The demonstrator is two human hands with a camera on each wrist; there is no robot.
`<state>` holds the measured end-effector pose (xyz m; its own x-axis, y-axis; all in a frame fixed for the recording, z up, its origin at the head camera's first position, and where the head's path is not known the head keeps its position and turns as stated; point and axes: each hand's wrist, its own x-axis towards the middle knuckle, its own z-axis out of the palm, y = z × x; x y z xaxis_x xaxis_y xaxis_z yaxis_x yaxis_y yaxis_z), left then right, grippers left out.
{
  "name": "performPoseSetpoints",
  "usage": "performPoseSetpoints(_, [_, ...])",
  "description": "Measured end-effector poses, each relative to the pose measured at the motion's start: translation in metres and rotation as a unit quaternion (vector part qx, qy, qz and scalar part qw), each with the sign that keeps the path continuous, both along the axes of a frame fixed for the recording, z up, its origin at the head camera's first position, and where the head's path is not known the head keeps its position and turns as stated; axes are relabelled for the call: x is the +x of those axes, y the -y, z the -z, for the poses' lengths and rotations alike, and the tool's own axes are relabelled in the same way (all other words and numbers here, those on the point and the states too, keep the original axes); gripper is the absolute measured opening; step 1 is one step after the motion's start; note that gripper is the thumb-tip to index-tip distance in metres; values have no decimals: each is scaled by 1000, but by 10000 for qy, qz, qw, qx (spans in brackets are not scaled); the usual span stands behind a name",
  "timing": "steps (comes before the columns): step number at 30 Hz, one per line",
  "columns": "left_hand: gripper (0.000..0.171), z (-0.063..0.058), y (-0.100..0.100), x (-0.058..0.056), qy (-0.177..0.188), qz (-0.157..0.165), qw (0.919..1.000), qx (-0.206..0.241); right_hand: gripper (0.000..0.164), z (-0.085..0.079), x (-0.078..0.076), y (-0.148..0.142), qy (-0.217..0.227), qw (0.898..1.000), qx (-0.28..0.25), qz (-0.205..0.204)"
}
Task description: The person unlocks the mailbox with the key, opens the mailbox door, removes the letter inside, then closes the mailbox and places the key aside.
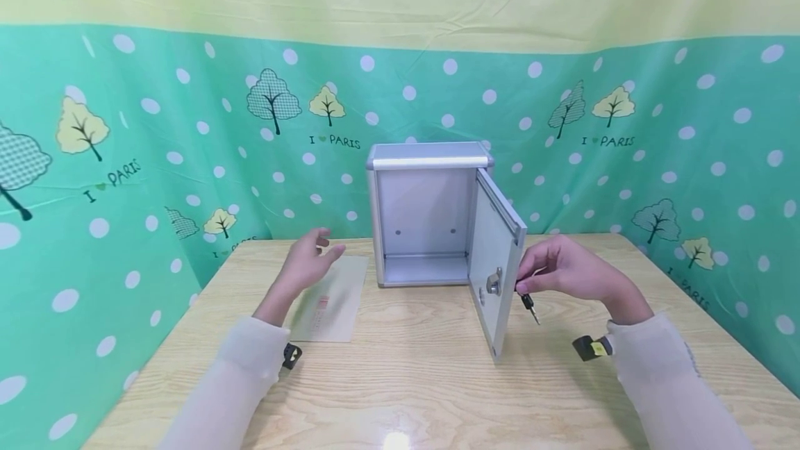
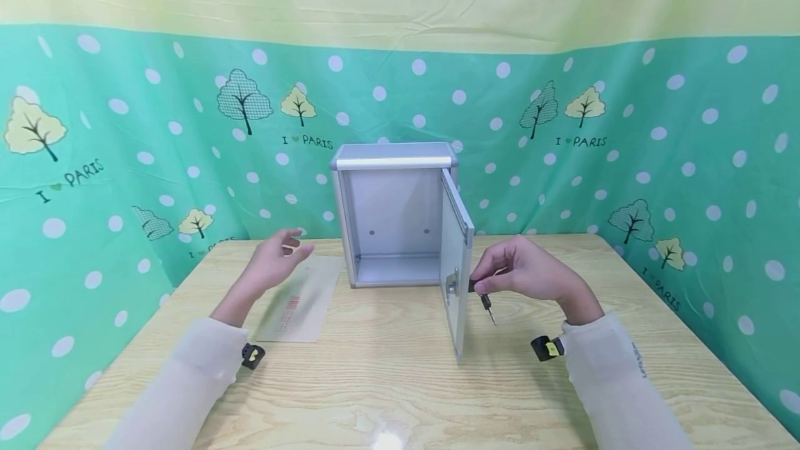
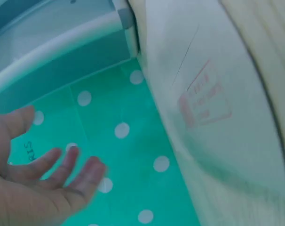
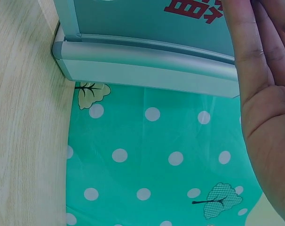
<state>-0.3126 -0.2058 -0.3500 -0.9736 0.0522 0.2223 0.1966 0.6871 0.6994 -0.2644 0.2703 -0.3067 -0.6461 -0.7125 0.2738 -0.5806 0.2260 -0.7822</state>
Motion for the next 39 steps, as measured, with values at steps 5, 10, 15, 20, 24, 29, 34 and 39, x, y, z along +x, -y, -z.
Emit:
performPoseSetpoints(5, [68,2,-8,-1,-516,234,9965,608,12,0,-1,1,3,10000,29,0])
performPoseSetpoints(10, [68,0,-16,2,-921,510,9896,978,12,0,-2,1,-8,10000,44,-1])
performPoseSetpoints(15, [68,1,-24,3,-1191,742,9828,1201,11,1,-2,2,-27,10000,20,-39])
performPoseSetpoints(20, [68,2,-30,4,-1228,886,9793,1347,12,2,-4,2,-25,10000,0,-71])
performPoseSetpoints(24, [68,-1,-35,2,-1217,936,9784,1383,12,2,-4,1,-18,10000,-17,-79])
performPoseSetpoints(29, [67,-2,-43,-4,-1243,1033,9748,1537,13,2,-4,-1,-14,10000,-60,-68])
performPoseSetpoints(34, [64,0,-50,-11,-1176,1150,9694,1822,13,2,-4,-1,-41,10000,-79,-37])
performPoseSetpoints(39, [64,3,-54,-18,-1016,1182,9656,2079,13,2,-4,-1,-30,10000,-80,-51])
